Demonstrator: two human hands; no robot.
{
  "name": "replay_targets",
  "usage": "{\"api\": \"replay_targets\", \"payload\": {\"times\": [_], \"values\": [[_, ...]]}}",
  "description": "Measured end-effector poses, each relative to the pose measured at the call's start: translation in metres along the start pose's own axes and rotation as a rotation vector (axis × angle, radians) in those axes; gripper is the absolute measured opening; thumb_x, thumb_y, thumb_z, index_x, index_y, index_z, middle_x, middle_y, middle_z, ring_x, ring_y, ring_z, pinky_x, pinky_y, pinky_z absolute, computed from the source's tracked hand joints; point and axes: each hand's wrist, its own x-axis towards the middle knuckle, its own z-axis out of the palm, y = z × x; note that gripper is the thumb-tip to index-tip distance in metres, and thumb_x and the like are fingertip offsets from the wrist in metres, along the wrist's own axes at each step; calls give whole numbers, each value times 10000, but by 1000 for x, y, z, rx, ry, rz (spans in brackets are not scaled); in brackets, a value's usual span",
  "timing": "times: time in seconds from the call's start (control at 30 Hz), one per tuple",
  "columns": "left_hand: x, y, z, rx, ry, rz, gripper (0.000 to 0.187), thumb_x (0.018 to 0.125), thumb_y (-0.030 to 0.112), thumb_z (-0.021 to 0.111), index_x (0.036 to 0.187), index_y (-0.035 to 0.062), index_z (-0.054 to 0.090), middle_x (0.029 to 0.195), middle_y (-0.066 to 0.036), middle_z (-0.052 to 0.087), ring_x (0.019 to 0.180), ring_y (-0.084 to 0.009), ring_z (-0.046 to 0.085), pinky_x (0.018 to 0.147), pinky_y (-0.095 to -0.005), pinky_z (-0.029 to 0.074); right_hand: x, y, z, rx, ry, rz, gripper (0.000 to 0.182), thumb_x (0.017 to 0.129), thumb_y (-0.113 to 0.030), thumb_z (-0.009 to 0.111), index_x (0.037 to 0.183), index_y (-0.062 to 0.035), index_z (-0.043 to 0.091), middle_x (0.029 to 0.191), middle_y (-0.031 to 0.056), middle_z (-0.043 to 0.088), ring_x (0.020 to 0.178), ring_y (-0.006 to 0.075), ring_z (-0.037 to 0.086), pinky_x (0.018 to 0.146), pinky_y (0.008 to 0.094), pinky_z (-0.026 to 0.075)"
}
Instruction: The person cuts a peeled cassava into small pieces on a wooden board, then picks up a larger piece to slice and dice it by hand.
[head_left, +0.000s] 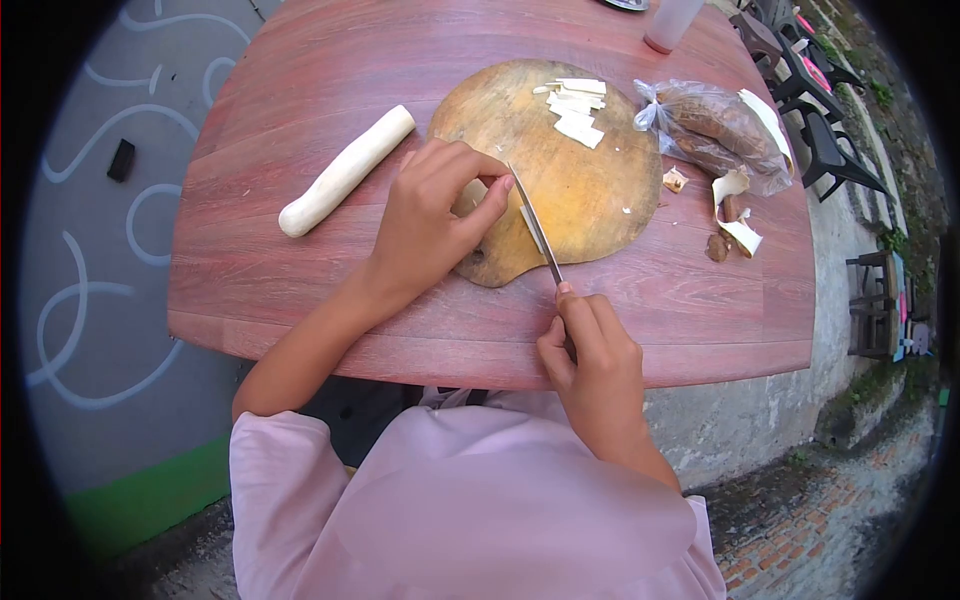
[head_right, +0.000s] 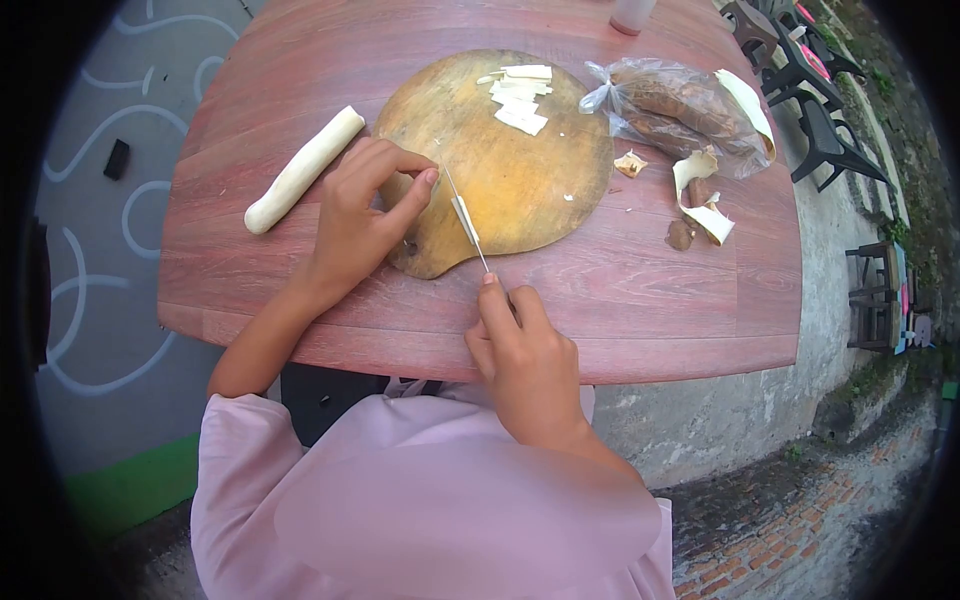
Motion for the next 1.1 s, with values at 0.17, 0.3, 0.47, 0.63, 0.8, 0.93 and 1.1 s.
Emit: {"api": "replay_targets", "payload": {"times": [0.17,0.3,0.47,0.63,0.8,0.93,1.1], "values": [[27,13,0,31,24,296,124,888,81,649,998,30,675,910,-102,648,879,-270,570,783,-370,447,-1,1,1,-58,-19,-35,389,853,-88,672,1227,-19,592,908,152,556,618,336,645,518,423,534],[75,38,-4,57,78,479,285,937,195,571,1197,85,611,1085,-107,608,971,-279,505,872,-409,390,0,-5,1,-71,-11,5,424,783,38,686,1202,17,619,831,129,543,663,308,607,556,411,501],[81,43,44,35,-43,516,425,959,349,518,1331,146,500,1150,-98,473,1024,-280,409,899,-406,292,0,-5,2,-114,-12,-2,432,783,22,689,1210,18,619,837,125,546,654,305,605,551,416,500],[109,57,38,-111,72,582,400,930,380,529,1261,156,507,1057,-93,445,994,-268,400,818,-432,271,1,-4,1,-106,-19,-10,426,788,14,689,1208,22,625,844,128,550,653,307,609,549,417,504],[76,31,66,-38,-95,486,402,940,332,500,1241,67,525,1016,-107,481,938,-262,452,852,-420,286,1,-6,-5,-159,-85,-12,404,815,-24,682,1212,10,616,857,136,548,630,309,624,529,410,517],[122,54,43,-219,140,646,339,927,335,525,1189,121,552,951,-78,512,899,-251,452,791,-429,287,4,-3,-4,-119,-92,-26,339,865,-96,667,1191,-22,606,879,154,540,580,327,636,494,418,531],[130,52,17,-233,162,804,378,936,310,520,1201,41,506,924,-136,469,856,-270,410,799,-445,307,8,3,-6,48,-40,7,309,846,-29,664,1148,-1,610,880,168,594,572,315,626,520,405,530]]}}
